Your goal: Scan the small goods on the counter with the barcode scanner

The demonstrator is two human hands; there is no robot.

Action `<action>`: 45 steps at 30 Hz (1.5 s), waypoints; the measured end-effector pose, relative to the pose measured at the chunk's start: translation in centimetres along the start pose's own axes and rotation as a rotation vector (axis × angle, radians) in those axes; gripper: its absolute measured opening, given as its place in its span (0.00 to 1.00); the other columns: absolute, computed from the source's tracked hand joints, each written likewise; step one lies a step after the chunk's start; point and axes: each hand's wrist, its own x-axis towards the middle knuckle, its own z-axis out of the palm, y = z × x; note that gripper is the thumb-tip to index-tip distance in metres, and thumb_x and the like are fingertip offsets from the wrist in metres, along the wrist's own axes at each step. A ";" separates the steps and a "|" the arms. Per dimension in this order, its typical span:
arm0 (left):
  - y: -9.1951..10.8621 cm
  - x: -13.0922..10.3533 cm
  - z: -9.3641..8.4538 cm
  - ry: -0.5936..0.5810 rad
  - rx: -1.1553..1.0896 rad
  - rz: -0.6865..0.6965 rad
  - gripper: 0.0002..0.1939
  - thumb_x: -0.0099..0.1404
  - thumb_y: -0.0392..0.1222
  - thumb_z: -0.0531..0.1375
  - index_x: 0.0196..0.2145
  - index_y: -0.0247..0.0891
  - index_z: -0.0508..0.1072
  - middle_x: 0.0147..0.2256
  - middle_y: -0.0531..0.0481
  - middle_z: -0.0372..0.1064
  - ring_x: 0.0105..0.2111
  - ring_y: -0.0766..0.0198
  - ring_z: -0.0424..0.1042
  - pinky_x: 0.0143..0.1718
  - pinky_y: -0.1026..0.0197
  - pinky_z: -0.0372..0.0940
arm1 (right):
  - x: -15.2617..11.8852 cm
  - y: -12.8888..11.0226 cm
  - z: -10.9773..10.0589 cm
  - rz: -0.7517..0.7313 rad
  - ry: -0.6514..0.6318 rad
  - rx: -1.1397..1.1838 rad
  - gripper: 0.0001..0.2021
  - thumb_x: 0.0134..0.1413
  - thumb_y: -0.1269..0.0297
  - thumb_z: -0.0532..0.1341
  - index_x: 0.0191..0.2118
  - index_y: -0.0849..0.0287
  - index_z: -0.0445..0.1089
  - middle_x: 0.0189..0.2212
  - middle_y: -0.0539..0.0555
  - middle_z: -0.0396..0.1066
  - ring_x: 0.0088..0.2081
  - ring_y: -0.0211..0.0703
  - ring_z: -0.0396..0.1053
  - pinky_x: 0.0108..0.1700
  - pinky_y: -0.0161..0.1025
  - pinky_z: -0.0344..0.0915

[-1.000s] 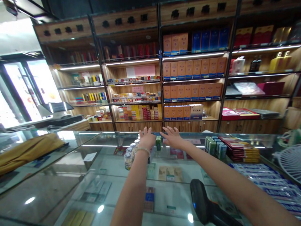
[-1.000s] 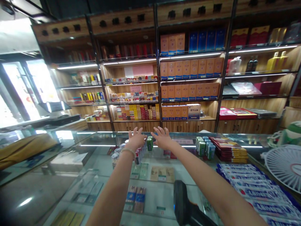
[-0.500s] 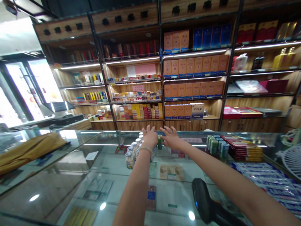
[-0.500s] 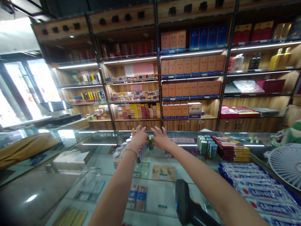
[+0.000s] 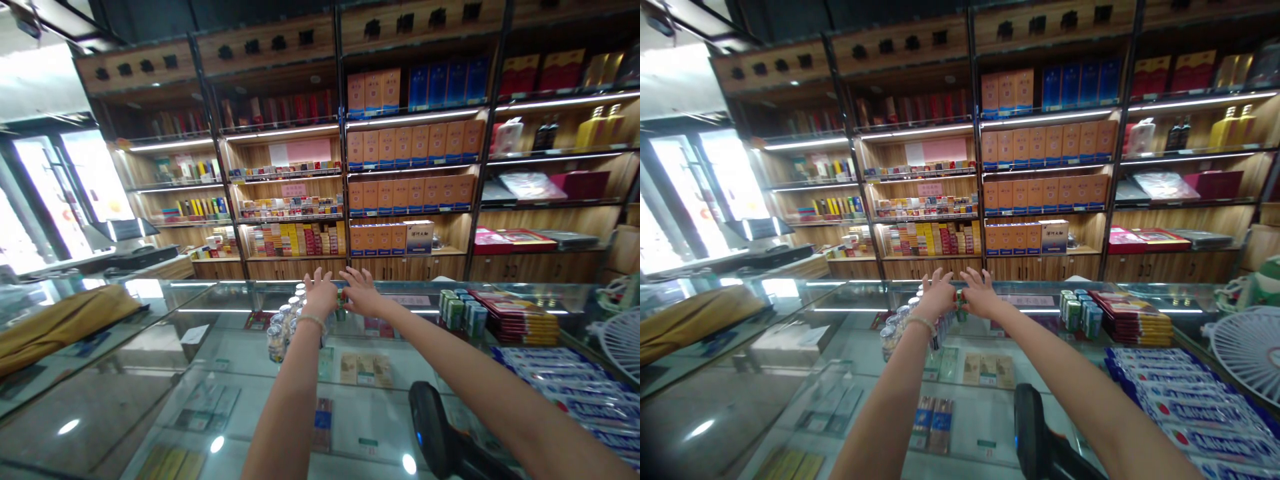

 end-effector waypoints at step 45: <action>11.6 -2.0 -4.0 0.623 -0.152 0.441 0.11 0.65 0.51 0.60 0.43 0.47 0.76 0.67 0.52 0.57 0.68 0.47 0.51 0.70 0.35 0.29 | -14.9 6.4 -12.0 0.049 0.476 -0.243 0.11 0.58 0.61 0.60 0.45 0.54 0.73 0.69 0.56 0.54 0.70 0.55 0.46 0.70 0.58 0.25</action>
